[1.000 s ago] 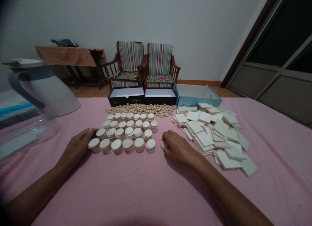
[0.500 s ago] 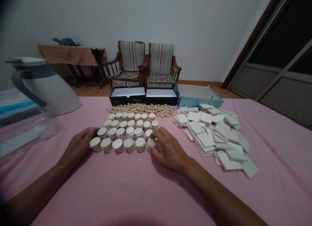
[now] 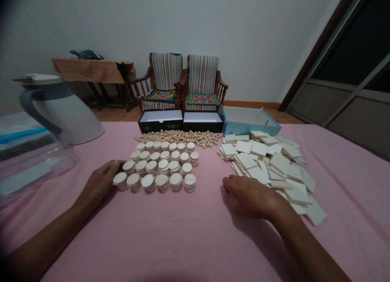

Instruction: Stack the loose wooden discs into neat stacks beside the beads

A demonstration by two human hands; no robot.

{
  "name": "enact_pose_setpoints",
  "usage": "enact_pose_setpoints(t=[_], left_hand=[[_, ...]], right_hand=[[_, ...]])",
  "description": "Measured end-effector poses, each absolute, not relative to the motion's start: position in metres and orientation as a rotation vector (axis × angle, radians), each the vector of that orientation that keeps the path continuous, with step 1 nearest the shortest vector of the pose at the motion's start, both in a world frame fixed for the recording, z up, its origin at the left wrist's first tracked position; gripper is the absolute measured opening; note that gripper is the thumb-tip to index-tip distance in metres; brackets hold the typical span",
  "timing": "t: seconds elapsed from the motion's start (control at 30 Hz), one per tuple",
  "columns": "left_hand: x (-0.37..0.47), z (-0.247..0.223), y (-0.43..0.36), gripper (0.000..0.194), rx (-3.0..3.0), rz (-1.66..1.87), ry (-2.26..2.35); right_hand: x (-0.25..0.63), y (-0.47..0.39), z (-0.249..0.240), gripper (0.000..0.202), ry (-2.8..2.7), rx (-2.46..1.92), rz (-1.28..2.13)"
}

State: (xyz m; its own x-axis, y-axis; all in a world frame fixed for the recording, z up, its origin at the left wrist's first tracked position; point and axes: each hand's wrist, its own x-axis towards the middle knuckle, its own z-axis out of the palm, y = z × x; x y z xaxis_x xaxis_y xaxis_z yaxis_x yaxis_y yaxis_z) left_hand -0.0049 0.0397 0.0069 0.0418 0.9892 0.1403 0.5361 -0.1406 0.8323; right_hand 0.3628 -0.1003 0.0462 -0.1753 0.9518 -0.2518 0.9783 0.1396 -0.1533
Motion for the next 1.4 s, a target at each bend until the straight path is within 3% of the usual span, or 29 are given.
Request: enact_pose_setpoints(t=[0.17, 0.33, 0.97, 1.4], left_hand=[[-0.004, 0.008, 0.039, 0.047, 1.734, 0.987, 1.557], [-0.002, 0.010, 0.037, 0.049, 1.710, 1.019, 1.545], [-0.002, 0.011, 0.036, 0.047, 1.692, 1.023, 1.527], [-0.007, 0.003, 0.040, 0.046, 1.730, 1.014, 1.474]], right_hand=[[0.356, -0.098, 0.035, 0.016, 2.311, 1.944, -0.326], [0.348, -0.091, 0.038, 0.010, 2.387, 1.914, -0.425], [0.343, -0.078, 0.031, 0.025, 2.545, 1.963, -0.510], [0.334, -0.075, 0.028, 0.022, 2.587, 2.039, -0.524]])
